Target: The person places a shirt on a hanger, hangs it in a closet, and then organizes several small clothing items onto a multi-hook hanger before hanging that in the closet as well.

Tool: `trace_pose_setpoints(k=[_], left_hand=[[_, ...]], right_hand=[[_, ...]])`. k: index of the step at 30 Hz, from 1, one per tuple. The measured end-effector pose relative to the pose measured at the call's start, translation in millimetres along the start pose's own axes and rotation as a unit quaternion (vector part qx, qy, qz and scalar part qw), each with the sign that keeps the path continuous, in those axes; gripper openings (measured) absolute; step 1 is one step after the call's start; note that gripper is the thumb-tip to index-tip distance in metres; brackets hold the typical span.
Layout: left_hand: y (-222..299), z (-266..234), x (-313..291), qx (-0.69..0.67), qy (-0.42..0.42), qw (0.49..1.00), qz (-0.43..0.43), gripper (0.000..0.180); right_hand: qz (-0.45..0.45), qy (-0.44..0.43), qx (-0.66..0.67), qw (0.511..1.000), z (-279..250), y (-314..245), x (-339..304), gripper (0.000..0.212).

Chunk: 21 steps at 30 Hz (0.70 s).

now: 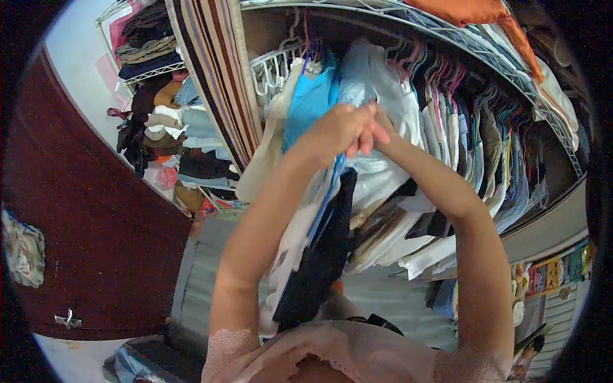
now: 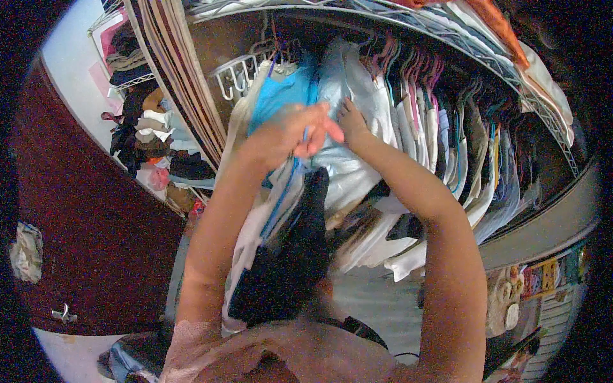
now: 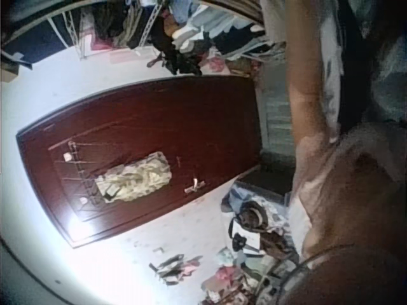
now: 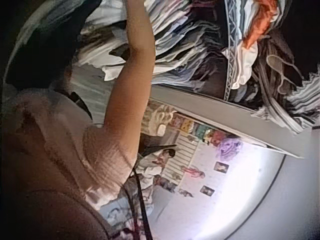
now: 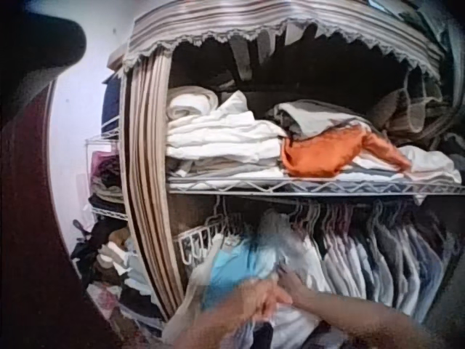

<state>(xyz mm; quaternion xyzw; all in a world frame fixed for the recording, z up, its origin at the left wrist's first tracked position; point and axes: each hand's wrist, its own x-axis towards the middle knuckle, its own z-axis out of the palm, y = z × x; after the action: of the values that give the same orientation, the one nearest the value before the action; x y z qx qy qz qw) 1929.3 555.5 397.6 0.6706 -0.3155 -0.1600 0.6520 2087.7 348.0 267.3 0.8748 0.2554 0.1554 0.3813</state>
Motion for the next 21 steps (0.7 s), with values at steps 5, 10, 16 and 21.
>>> trace_pose_setpoints(k=[5,10,16,21], left_hand=[[10.4,-30.8,54.7,0.038,0.148,0.988,0.03,0.045],[-5.5,-64.9,138.4,0.152,0.226,0.928,0.253,0.04],[20.7,-56.4,165.4,0.159,0.171,0.939,0.251,0.042],[17.7,-89.5,210.3,0.244,0.081,0.936,0.24,0.038]], right_hand=[[-0.048,-0.018,-0.052,0.997,-25.8,-1.5,-24.6,0.028],[0.138,0.111,0.429,0.886,-55.1,5.1,4.1,0.022],[0.252,0.233,0.852,0.397,-112.2,45.1,-3.2,0.049],[0.222,0.252,0.776,0.534,-153.5,32.6,-21.7,0.046]])
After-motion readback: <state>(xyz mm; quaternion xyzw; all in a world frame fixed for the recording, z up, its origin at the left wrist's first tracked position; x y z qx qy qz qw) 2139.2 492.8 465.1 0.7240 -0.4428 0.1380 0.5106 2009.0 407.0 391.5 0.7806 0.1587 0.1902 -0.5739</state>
